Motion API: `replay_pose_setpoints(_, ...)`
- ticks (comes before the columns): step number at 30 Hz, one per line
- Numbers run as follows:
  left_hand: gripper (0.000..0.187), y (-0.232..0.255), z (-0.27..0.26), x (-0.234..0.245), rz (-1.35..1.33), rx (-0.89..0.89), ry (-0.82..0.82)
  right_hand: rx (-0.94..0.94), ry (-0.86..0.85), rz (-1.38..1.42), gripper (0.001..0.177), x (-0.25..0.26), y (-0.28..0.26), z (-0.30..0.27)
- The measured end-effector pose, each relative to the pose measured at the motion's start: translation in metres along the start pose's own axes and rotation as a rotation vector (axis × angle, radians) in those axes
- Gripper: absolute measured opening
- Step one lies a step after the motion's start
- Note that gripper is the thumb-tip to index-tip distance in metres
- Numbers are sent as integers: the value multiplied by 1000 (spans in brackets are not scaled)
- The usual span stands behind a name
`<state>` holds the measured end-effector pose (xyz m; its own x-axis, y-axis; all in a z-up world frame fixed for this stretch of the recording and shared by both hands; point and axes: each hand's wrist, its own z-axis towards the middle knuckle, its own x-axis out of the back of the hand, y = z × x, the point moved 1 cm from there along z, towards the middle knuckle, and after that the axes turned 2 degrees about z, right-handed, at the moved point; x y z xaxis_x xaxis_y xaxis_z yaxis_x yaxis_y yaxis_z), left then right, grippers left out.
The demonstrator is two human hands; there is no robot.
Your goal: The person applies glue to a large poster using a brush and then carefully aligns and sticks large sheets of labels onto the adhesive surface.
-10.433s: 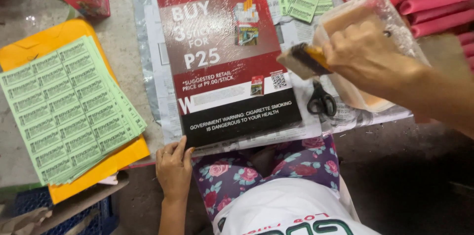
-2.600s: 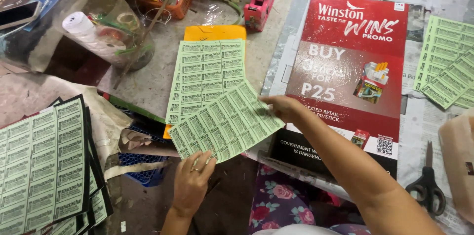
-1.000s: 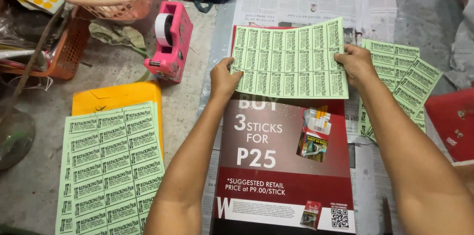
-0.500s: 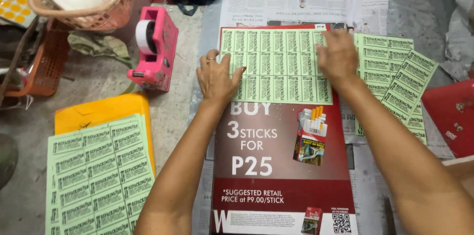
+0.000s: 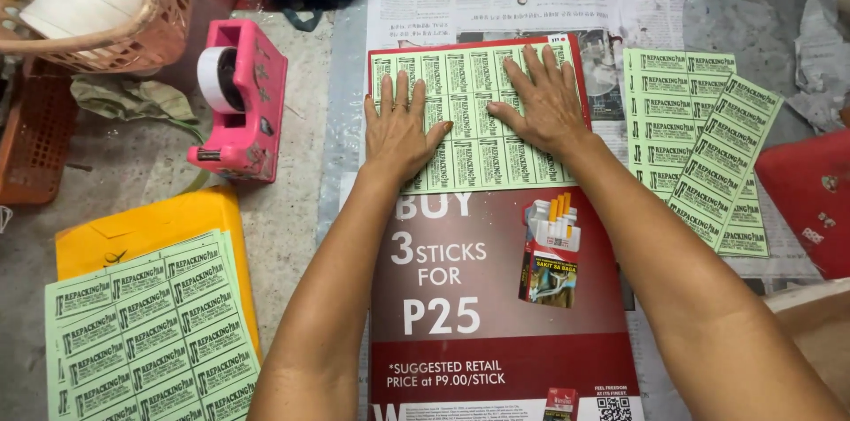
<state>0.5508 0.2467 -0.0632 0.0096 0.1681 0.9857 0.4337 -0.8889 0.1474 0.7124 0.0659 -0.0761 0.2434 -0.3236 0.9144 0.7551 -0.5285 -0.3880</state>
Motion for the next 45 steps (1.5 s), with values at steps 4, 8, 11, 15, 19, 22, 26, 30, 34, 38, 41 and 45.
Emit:
replay_pose_setpoints(4, 83, -3, 6, -8, 27, 8, 0, -6, -15, -7, 91, -6, 9, 5)
replay_pose_setpoints(8, 85, -4, 9, -10, 41, 9, -3, -3, -15, -10, 90, -8, 12, 6)
replay_pose_setpoints(11, 88, -6, 10, -11, 63, 11, -24, 9, -17, -14, 88, -9, 13, 6)
replay_pose_setpoints(15, 90, -8, 7, 7, 15, 33, -16, 11, -20, -17, 88, -8, 13, 7)
replay_pose_setpoints(19, 71, -26, 23, 9, 92, 69, -58, 12, -14, -29, 85, -12, 17, 7)
replay_pose_setpoints(22, 62, -47, 45, 2, 150, 51, -46, 15, -1, -23, 85, -11, 14, 6)
replay_pose_setpoints(26, 60, -46, 32, 17, 139, 18, -64, 21, 4, -21, 86, -12, 16, 7)
replay_pose_setpoints(30, 88, -33, -6, 50, 87, -42, -213, 20, 2, -27, 85, -12, 16, 7)
replay_pose_setpoints(34, 114, -32, -24, 62, 108, -44, -290, 10, -15, -84, 79, -12, 15, 7)
replay_pose_setpoints(38, 120, -20, -23, 64, 164, -40, -331, 39, -65, -193, 84, -19, -27, 1)
replay_pose_setpoints(41, 113, -3, -24, 65, 140, -16, -340, 227, -76, -169, 93, -29, -55, -11)
replay_pose_setpoints(45, 119, -1, -26, 62, 142, 28, -322, 280, -243, -113, 89, -4, -64, -32)
